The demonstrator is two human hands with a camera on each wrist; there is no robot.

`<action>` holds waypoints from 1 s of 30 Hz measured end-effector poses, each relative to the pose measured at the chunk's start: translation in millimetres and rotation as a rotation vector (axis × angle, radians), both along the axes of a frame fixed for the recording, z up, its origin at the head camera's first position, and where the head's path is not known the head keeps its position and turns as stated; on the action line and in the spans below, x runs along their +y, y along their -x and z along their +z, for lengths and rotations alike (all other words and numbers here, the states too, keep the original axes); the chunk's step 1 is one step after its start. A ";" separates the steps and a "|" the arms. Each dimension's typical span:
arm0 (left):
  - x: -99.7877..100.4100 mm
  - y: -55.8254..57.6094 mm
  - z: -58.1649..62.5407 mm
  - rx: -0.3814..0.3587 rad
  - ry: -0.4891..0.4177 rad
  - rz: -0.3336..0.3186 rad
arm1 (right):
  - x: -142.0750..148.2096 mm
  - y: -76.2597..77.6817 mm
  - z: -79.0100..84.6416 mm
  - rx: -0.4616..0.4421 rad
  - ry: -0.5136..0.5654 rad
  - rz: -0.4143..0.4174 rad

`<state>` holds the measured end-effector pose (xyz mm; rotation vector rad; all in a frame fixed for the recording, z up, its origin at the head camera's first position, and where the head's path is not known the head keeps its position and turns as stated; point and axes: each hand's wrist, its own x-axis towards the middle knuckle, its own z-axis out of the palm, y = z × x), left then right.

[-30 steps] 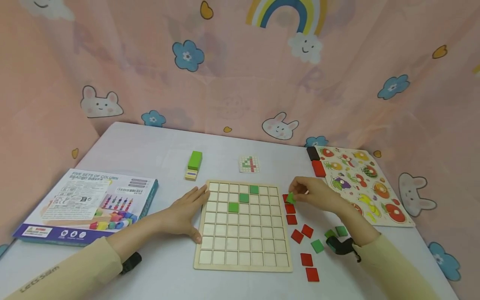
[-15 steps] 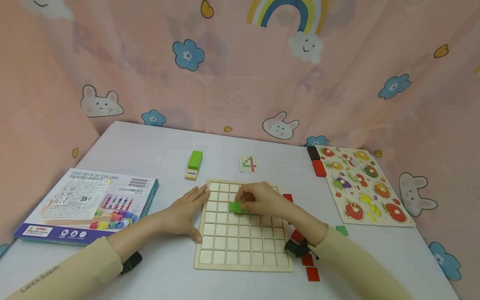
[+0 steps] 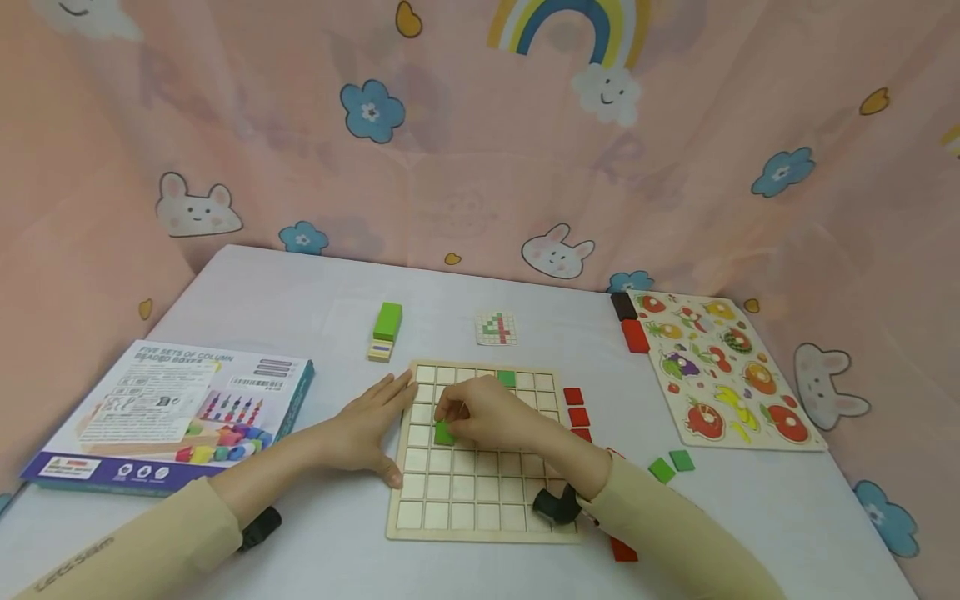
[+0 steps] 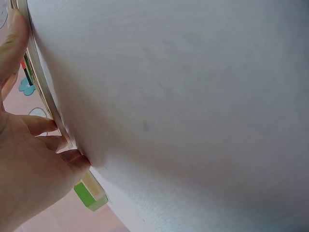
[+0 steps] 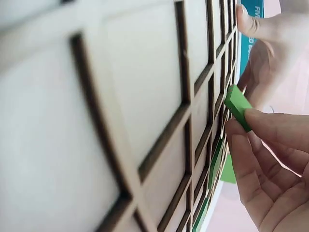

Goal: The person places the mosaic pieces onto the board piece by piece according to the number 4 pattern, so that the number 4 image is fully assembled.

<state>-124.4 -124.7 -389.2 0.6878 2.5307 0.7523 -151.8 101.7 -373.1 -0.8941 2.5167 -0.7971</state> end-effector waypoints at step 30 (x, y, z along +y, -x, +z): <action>0.0 0.1 -4.1 0.023 -0.006 0.003 | 41.7 7.1 15.4 0.079 -0.055 -0.054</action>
